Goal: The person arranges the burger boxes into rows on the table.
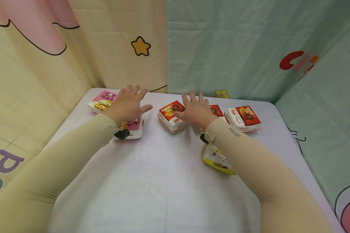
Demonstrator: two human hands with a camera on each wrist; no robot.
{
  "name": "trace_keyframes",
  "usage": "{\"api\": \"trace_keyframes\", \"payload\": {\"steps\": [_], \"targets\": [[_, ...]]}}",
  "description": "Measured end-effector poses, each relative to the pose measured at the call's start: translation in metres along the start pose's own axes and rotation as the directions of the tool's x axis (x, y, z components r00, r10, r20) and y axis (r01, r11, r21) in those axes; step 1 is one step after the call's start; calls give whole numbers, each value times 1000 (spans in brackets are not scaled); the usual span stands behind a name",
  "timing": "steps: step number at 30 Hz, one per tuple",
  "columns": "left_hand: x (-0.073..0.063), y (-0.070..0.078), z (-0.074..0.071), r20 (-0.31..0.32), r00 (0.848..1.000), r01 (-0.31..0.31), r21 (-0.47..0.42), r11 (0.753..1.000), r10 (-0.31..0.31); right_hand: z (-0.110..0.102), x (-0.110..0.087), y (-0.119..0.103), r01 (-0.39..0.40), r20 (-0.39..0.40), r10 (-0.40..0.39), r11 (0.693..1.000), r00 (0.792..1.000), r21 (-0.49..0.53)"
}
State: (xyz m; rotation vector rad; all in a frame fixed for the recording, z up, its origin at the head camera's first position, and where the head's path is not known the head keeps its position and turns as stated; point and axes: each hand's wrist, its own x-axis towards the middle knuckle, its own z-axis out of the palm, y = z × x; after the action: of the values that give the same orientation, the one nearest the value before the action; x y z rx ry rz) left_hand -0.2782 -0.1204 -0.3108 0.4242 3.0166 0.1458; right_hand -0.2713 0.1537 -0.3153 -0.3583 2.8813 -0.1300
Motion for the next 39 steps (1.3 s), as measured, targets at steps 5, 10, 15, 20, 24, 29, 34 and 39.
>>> {"api": "trace_keyframes", "payload": {"steps": [5, 10, 15, 20, 24, 29, 34, 39], "targets": [[-7, -20, -3, -19, 1000, 3, -31, 1000, -4, 5, -4, -5, 34, -4, -34, 999, 999, 1], [-15, -40, -5, -3, 999, 39, -64, 997, -39, 7, -8, -14, 68, -17, -68, 998, 998, 9], [-20, -59, -2, 32, 997, 75, -101, 992, -72, 11, -10, -25, 105, -28, -105, 994, 994, 10], [-25, -74, 4, 45, 996, 88, -115, 989, -83, 14, -14, -41, 142, -52, -139, 989, 989, 50], [-28, -82, 10, 37, 996, 87, -100, 991, -83, 17, -20, -54, 209, -68, -204, 974, 977, 83], [-31, -87, 20, 42, 996, 79, -65, 995, -76, 26, -26, -72, 293, -62, -288, 951, 956, 101], [-35, -90, 29, 81, 994, 84, -71, 994, -79, 41, -24, -88, 302, -30, -301, 943, 953, 137], [-39, -94, 34, 107, 992, 79, -77, 994, -70, 56, -16, -97, 273, -4, -278, 943, 961, 188]]}}
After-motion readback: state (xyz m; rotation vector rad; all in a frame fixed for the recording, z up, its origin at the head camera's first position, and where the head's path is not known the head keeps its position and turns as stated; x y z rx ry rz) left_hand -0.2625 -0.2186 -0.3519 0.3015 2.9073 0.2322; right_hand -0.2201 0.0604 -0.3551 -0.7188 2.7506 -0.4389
